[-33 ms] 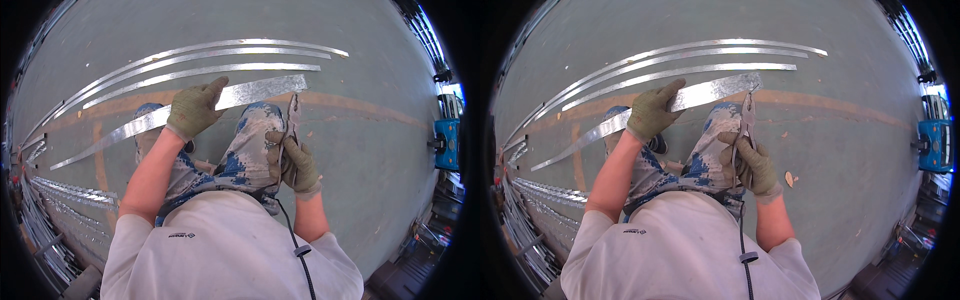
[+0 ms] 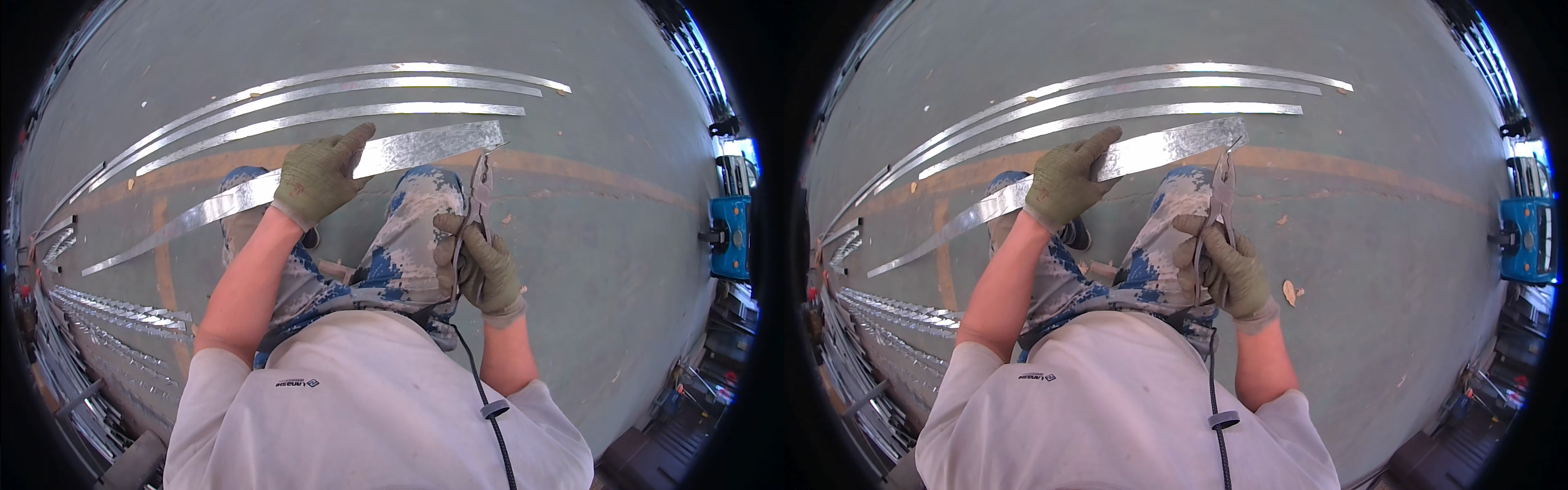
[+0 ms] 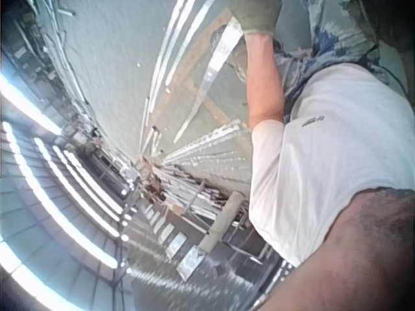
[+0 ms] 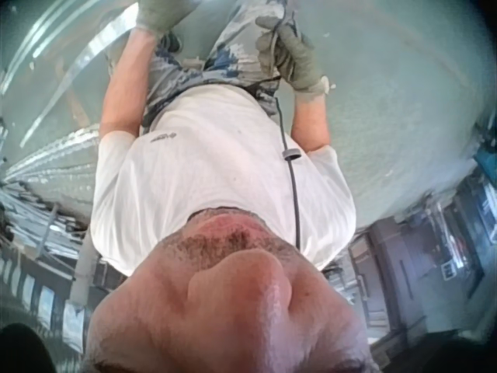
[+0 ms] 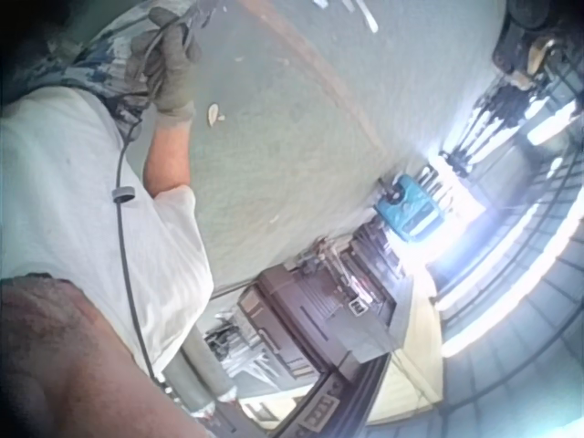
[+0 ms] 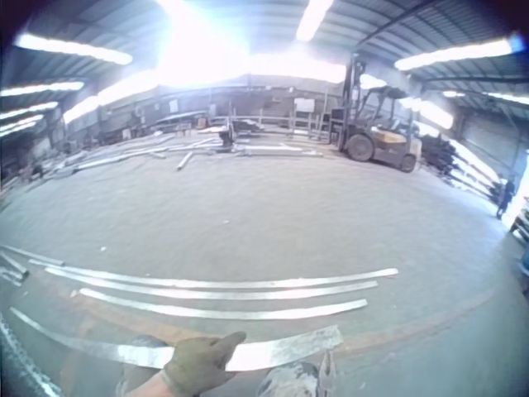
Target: The person kneels on the floor and uses tin snips to cut a long metal strip into smaller pieces. The person repeatedly positions the snips, cuts the strip, and places the cut pieces on the floor.
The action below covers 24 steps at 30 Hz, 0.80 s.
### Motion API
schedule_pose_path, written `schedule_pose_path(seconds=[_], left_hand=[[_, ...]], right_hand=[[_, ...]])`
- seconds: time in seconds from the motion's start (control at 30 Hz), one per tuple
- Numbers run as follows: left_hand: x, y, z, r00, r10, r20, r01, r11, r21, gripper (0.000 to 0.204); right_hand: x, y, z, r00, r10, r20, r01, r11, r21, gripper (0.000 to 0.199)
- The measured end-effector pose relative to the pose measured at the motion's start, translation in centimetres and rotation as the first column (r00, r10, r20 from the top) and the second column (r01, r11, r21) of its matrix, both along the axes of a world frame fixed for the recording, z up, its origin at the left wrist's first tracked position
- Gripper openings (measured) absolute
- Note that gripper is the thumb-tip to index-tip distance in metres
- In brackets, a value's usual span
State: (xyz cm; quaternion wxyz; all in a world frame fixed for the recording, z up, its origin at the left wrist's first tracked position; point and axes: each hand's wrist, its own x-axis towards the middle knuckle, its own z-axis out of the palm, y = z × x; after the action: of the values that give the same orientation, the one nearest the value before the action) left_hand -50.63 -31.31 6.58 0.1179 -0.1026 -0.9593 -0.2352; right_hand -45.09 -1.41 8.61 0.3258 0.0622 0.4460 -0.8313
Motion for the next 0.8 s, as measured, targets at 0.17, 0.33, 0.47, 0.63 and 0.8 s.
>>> schedule_pose_path(seconds=[0.17,0.33,0.47,0.63,0.8], left_hand=[[-0.2,-0.1,-0.1,1.0,0.006,0.018,-0.005,0.999,-0.035,0.066],[-0.2,-0.1,-0.4,0.999,-0.023,0.03,0.023,1.0,-0.015,0.068],[-0.2,-0.3,-0.8,0.999,-0.023,0.039,0.024,0.999,-0.036,0.069],[-0.1,-0.2,-0.7,0.998,-0.006,0.065,0.01,0.998,-0.056,0.071],[0.0,-0.1,-1.1,0.999,0.009,0.052,-0.004,0.996,-0.089,0.072]], right_hand=[[0.8,-1.3,0.0,0.996,0.093,0.016,-0.094,0.953,0.287,0.042],[1.2,-3.6,-0.8,0.98,0.196,-0.032,-0.151,0.84,0.522,0.04],[1.0,-4.5,-1.5,0.969,0.236,-0.067,-0.148,0.779,0.609,0.038],[1.0,-4.6,-2.0,0.963,0.234,-0.138,-0.089,0.752,0.653,0.04],[1.2,-4.3,-2.8,0.915,0.325,-0.24,0.019,0.559,0.829,0.048]])
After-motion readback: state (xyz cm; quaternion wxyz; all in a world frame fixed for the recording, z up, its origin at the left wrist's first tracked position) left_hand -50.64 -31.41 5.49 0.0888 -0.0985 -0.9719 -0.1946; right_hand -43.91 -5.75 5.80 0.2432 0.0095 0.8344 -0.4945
